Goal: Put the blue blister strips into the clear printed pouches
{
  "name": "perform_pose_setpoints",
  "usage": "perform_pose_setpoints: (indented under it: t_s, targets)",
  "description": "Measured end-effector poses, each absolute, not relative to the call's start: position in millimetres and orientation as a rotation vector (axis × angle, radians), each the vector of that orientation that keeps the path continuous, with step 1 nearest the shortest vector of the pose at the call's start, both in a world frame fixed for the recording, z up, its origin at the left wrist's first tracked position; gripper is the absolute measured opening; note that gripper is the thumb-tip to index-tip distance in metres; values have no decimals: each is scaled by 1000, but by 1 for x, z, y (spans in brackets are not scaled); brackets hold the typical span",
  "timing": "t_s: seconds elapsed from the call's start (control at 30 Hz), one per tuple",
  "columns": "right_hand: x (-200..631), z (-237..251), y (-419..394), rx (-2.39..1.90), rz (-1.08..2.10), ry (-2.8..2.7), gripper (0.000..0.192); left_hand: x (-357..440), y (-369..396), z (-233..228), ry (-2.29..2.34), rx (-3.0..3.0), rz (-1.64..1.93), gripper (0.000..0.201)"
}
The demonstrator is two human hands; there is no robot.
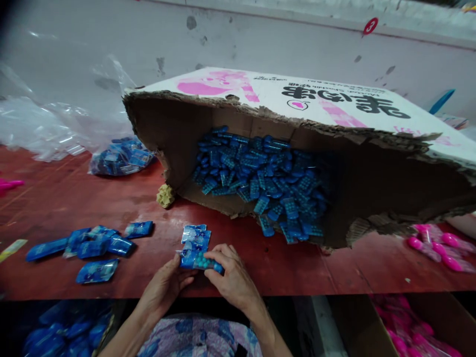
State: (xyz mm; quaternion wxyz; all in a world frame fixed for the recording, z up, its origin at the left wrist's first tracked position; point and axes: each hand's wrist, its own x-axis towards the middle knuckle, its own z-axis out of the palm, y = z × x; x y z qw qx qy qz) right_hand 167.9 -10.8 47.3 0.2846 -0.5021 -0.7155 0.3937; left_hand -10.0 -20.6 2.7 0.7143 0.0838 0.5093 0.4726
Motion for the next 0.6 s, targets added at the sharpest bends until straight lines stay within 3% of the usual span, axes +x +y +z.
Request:
perform_pose_setpoints:
  t_s: [0.6]
  targets:
    - [160,39,-19,-1335,988,-1891,32,-13,-18,6,1100,239,1160,28]
